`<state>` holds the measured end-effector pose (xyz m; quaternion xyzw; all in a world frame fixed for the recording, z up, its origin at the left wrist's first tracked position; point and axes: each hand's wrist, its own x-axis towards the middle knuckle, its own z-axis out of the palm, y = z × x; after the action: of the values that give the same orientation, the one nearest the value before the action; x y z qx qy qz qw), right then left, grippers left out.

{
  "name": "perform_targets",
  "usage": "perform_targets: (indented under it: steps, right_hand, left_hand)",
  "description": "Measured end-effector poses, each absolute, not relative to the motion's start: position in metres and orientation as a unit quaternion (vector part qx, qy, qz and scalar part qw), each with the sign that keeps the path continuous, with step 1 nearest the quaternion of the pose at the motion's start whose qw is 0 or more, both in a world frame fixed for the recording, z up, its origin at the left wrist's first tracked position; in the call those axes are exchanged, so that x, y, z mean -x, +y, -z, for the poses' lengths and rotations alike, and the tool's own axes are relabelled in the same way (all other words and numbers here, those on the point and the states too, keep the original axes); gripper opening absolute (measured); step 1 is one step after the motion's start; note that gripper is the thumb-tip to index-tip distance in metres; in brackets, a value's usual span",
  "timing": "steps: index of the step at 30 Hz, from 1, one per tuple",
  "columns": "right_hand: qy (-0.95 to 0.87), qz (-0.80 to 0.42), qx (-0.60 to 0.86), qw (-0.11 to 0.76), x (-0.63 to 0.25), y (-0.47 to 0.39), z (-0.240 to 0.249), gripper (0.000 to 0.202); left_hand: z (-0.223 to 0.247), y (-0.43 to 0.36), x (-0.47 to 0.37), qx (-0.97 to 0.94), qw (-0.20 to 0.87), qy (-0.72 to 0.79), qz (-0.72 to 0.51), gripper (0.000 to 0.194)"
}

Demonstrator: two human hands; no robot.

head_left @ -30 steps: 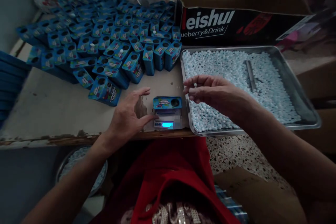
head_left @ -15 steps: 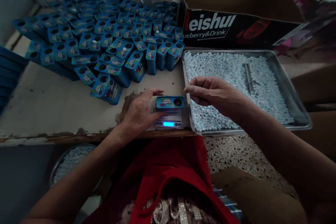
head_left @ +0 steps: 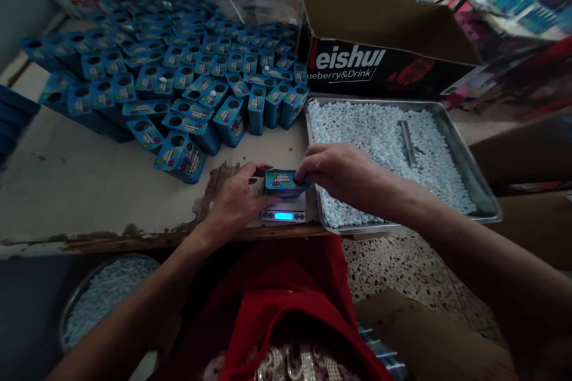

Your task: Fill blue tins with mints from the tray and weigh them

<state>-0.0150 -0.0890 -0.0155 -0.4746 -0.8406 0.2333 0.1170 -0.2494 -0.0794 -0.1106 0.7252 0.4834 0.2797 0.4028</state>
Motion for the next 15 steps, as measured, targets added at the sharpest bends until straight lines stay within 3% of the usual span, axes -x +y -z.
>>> perform_targets:
  steps: [6, 15]
  right_hand:
    - [-0.878, -0.153, 0.453, 0.021, 0.028, -0.090, 0.011, 0.021]
    - [-0.843, -0.193, 0.488, 0.117, 0.031, -0.086, 0.011, 0.016]
  left_hand:
    - [0.110, -0.073, 0.260, -0.755, 0.359, 0.464, -0.294, 0.053]
    - [0.098, -0.069, 0.265, -0.767, 0.352, 0.429, -0.323, 0.051]
